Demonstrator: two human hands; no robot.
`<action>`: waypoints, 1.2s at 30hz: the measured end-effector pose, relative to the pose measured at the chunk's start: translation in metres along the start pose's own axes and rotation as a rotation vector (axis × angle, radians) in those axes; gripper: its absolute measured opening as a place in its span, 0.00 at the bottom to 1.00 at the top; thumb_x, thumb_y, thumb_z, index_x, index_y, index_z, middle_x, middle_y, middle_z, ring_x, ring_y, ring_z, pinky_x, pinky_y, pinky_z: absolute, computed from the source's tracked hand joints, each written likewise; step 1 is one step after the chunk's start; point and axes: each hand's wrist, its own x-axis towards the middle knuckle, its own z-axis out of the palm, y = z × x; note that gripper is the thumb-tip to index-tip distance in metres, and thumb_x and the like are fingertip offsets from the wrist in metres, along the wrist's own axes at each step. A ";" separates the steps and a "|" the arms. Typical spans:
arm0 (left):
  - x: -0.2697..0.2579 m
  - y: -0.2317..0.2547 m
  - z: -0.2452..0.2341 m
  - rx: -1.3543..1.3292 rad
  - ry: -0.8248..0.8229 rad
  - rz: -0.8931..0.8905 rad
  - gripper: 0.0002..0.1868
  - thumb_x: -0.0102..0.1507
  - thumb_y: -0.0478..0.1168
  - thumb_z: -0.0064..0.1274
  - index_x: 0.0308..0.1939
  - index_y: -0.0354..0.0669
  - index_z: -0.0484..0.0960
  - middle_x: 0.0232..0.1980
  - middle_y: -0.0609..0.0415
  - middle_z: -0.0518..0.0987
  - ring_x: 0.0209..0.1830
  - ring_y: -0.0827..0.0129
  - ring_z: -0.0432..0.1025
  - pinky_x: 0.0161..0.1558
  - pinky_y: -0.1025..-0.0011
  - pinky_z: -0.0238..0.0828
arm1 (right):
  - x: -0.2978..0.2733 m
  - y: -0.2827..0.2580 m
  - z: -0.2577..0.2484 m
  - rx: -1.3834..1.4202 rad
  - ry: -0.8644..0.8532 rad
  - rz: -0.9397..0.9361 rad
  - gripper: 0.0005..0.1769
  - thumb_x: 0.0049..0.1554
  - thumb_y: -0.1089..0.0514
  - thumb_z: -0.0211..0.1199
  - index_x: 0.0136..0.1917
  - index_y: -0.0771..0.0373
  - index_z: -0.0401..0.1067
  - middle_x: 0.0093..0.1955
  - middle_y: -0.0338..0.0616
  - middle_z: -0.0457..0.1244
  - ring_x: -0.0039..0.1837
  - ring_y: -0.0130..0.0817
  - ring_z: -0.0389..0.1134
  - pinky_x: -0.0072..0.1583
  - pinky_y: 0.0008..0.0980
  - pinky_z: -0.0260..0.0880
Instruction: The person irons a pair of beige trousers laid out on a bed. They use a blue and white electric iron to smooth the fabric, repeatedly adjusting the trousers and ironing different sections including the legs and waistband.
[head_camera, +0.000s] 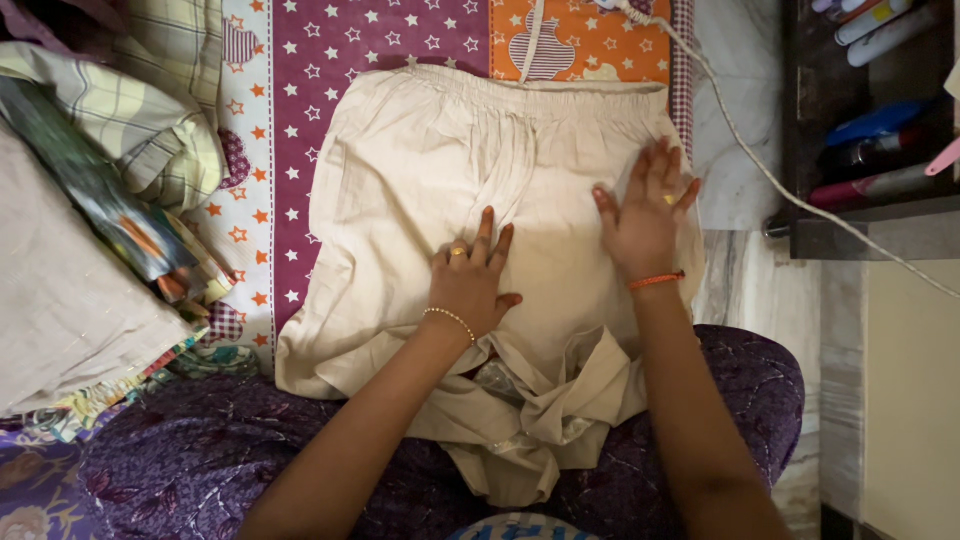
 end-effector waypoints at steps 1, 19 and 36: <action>0.000 0.000 -0.001 -0.004 0.000 0.001 0.55 0.60 0.71 0.50 0.81 0.51 0.44 0.84 0.43 0.35 0.68 0.44 0.61 0.67 0.49 0.54 | 0.000 0.003 -0.002 0.041 0.025 -0.016 0.42 0.68 0.40 0.55 0.81 0.71 0.49 0.85 0.64 0.42 0.85 0.58 0.39 0.77 0.63 0.26; 0.000 0.000 -0.002 -0.018 -0.001 0.005 0.56 0.60 0.70 0.51 0.81 0.50 0.43 0.84 0.43 0.36 0.69 0.44 0.61 0.68 0.48 0.54 | -0.007 -0.043 -0.003 0.343 -0.333 -0.487 0.28 0.65 0.48 0.56 0.74 0.63 0.64 0.81 0.49 0.54 0.83 0.46 0.50 0.81 0.50 0.44; -0.006 -0.007 -0.019 -0.260 0.218 0.056 0.42 0.55 0.46 0.63 0.71 0.44 0.64 0.71 0.45 0.63 0.62 0.48 0.68 0.63 0.56 0.65 | -0.005 -0.029 -0.066 0.410 -0.555 -0.402 0.17 0.47 0.52 0.74 0.44 0.64 0.75 0.49 0.48 0.65 0.52 0.48 0.67 0.54 0.43 0.67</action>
